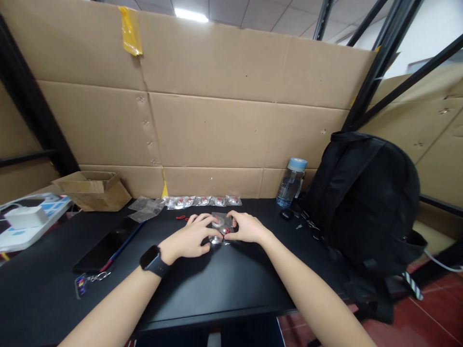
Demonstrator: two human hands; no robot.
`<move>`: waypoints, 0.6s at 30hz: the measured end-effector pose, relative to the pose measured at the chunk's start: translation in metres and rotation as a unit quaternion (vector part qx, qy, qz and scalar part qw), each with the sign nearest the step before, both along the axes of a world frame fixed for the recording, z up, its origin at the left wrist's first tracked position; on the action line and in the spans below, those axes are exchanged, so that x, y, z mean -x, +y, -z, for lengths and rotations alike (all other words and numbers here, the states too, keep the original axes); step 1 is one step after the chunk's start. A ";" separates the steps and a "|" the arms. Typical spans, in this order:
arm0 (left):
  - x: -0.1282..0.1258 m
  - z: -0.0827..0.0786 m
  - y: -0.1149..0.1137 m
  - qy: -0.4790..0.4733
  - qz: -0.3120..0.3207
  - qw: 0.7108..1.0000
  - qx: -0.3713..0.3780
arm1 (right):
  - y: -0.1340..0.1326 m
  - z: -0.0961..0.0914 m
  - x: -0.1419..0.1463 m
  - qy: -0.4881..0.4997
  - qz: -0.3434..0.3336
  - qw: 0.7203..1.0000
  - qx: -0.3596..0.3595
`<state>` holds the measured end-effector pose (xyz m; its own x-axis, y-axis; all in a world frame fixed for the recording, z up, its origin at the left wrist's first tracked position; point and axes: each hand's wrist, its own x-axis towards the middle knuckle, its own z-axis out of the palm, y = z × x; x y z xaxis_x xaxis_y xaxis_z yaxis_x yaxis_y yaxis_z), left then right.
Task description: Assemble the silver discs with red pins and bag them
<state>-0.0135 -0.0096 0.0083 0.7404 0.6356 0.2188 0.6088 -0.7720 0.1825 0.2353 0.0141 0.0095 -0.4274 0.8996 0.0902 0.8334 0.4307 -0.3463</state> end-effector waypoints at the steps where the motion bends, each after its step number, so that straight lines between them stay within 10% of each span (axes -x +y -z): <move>1: 0.000 -0.001 -0.002 0.016 -0.005 1.000 0.000 | 0.000 0.001 0.001 -0.002 -0.001 1.000 -0.001; 18: 0.000 0.000 -0.001 0.087 -0.035 0.987 0.132 | 0.006 0.021 0.027 -0.054 0.164 0.973 -0.154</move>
<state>-0.0138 -0.0102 0.0080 0.7047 0.7041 -0.0872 0.6983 -0.6667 0.2603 0.2086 0.0203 -0.0115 -0.1445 0.9265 0.3475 0.9678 0.2055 -0.1454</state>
